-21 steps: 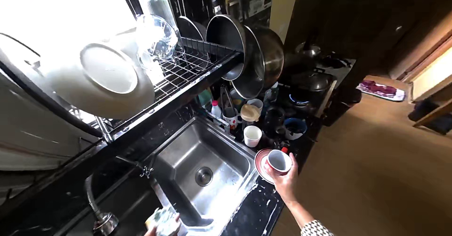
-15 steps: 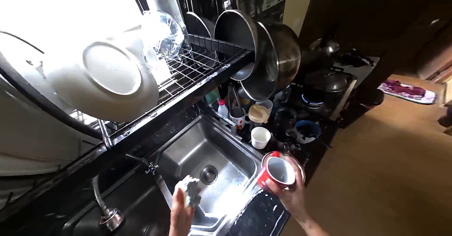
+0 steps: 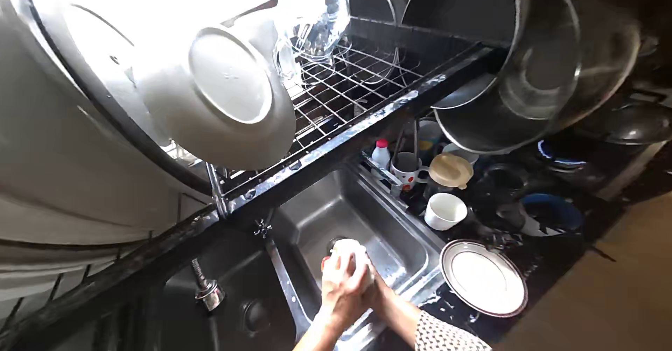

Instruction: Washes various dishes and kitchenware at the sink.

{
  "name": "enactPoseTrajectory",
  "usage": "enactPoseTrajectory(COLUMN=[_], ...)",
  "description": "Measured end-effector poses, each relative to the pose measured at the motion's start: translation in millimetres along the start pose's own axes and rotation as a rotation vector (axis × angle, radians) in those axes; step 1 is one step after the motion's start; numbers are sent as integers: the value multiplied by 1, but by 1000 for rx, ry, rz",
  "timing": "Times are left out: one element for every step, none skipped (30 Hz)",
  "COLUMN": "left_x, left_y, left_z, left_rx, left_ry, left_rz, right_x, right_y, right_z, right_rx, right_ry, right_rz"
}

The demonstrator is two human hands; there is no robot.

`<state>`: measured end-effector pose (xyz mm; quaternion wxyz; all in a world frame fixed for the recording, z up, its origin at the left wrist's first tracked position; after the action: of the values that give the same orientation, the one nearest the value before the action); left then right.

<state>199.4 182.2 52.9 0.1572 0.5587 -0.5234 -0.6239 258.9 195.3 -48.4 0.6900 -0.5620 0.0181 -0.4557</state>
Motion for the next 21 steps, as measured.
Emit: enactPoseTrajectory(left_x=[17,30,37,40,38,31,21,10,0,-8,-14,-17,-18,-17,-15,-14,-13,-13,-12,-9,-7], left_y=[-3,-4,-4,-1,2,4,3,1,-2,-5,-8,-11,-12,-10,-4,5,13,19,21,19,17], left_z=[2,10,22,36,51,67,84,97,104,109,112,115,116,116,114,111,105,99,93,92,93], left_rx=[-15,3,51,128,246,399,568,725,827,884,910,912,877,787,656,534,486,527,635,738,793], left_ry=[-69,-100,-97,-47,55,198,369,496,556,570,565,566,577,604,635,661,679,696,722,773,804], left_rz=[-106,-190,-247,-280,-312,-313,-252,-138,-27,65,132,157,141,107,76,57,34,31,35,31,20], right_x=[-3,-11,-20,-26,-29,-31,-32,-32,-32,-32,-31,-31,-32,-33,-35,-36,-35,-33,-31,-30,-30], right_y=[-3,-9,-17,-22,-25,-26,-28,-30,-33,-35,-36,-35,-33,-30,-25,-21,-17,-14,-12,-9,-7], right_z=[3,3,3,2,2,3,4,2,-1,-4,-6,-6,-5,-3,-2,-1,2,5,8,9,9], right_rx=[24,-19,-83,-150,-206,-241,-239,-203,-143,-100,-72,-46,-29,-19,-20,-33,-35,-27,-15,-7,-7], right_ry=[36,34,15,-23,-81,-123,-146,-159,-176,-203,-226,-245,-262,-272,-279,-277,-264,-241,-211,-188,-185], right_rz=[-16,-40,-40,-22,-30,-20,19,105,199,264,296,302,299,296,283,261,198,116,49,16,20])
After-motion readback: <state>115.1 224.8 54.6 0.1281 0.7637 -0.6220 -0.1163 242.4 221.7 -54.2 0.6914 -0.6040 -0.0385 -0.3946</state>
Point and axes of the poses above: each hand's wrist, its own x-axis away from the middle knuckle, its own y-axis out of the back of the hand, z = x × y, the point moved 7 cm from there along -x, towards the middle knuckle, and after that the axes turned 7 degrees about -y, right-handed, at the moved point
